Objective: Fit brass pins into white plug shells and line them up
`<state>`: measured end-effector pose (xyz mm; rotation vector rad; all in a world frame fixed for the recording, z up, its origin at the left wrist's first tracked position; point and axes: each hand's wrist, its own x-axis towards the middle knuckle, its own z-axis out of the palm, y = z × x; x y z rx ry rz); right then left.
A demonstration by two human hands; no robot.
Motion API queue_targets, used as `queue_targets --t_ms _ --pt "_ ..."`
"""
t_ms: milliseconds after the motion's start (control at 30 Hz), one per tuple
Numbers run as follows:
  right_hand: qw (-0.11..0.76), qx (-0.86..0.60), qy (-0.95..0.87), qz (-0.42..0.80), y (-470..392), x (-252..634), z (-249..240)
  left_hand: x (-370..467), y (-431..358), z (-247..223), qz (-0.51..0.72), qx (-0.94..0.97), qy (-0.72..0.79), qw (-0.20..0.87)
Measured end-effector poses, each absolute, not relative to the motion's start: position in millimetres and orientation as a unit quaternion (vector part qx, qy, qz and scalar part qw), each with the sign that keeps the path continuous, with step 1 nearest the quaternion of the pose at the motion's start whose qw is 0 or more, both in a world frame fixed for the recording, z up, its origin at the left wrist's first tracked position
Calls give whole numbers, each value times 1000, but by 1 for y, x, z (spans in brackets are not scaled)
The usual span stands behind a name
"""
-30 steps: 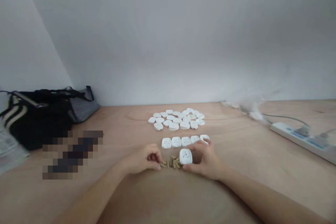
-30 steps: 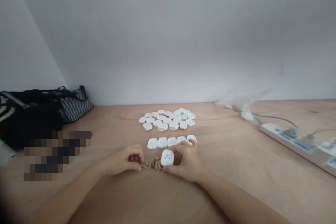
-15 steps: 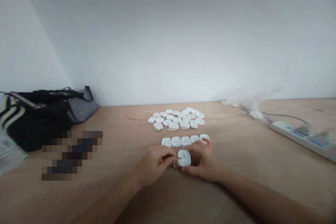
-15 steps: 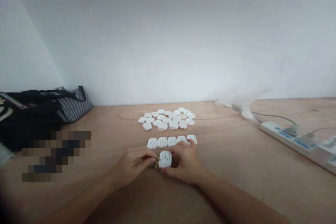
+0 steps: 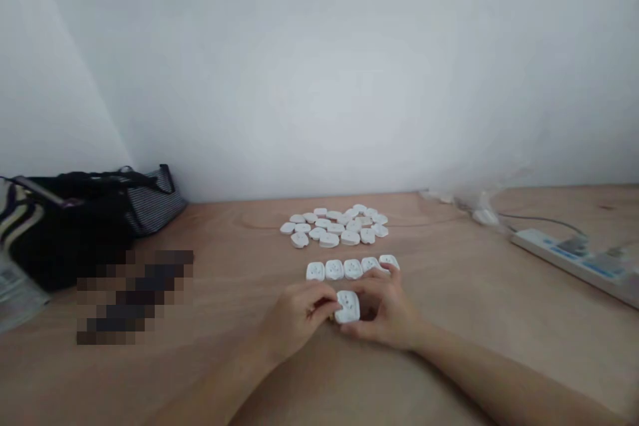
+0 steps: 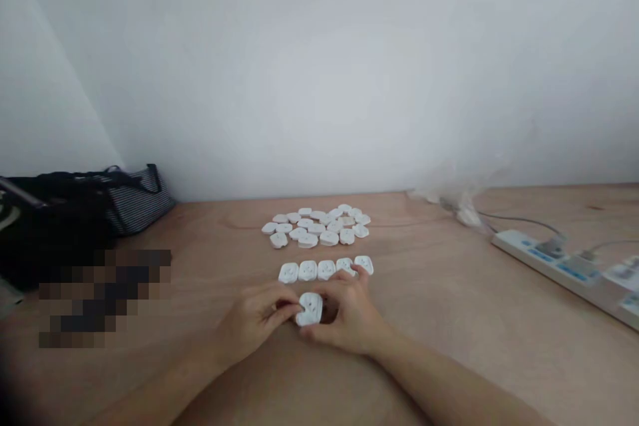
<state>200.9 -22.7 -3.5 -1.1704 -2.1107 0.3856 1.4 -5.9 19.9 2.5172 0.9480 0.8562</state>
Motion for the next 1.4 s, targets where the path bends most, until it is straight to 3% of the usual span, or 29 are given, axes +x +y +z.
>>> queue_targets --t_ms 267,433,700,1033,1200,1400 --pt "372 -457 -795 148 -22 201 -8 4 -8 16 326 892 275 147" --pt "378 -471 -784 143 -22 205 -8 -11 1 25 284 898 297 156" --pt "379 -472 -785 135 -22 207 -10 -40 25 18 158 883 361 255" --pt "371 -465 -789 151 -23 208 -9 -31 20 16 156 868 381 276" --pt "372 -459 -792 153 -24 207 -8 -29 18 17 155 888 364 233" --pt "360 -439 -807 163 -26 206 -3 -25 17 18 218 857 396 245"
